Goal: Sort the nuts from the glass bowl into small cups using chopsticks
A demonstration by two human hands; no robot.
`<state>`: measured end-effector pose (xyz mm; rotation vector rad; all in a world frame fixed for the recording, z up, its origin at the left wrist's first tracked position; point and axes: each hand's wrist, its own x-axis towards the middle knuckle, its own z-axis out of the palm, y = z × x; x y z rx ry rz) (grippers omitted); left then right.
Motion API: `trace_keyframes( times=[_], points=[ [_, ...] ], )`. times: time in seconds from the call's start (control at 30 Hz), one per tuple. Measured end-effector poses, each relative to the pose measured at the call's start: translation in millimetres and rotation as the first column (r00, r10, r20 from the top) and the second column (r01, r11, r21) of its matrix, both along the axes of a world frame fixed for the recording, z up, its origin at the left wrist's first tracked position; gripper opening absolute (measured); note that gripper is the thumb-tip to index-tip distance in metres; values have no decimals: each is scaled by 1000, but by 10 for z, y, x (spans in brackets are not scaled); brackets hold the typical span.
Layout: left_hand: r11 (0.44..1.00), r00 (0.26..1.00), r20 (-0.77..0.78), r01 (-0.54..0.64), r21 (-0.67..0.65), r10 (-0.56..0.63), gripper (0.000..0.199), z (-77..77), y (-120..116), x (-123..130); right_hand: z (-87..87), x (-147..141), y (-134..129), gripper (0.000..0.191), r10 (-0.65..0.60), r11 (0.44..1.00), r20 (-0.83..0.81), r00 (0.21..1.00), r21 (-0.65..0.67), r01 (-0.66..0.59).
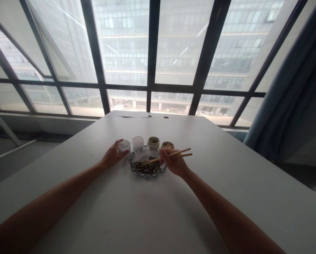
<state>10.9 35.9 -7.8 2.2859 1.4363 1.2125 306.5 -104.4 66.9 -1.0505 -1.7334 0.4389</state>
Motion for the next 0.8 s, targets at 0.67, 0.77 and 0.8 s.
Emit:
trace_keyframes(
  times=[0.67,0.77,0.8],
  points=[
    [997,998,56,-2,78,-3,79,60,-52,4,-111,134,179,59,-104,972,-225,969,-228,51],
    [994,998,54,15,106,-21,77,51,-51,1,-45,76,106,56,-34,982,-100,994,-191,14],
    [993,998,52,18,118,-25,76,52,-55,0,-21,55,81,55,-14,984,-68,998,-177,2]
  ],
)
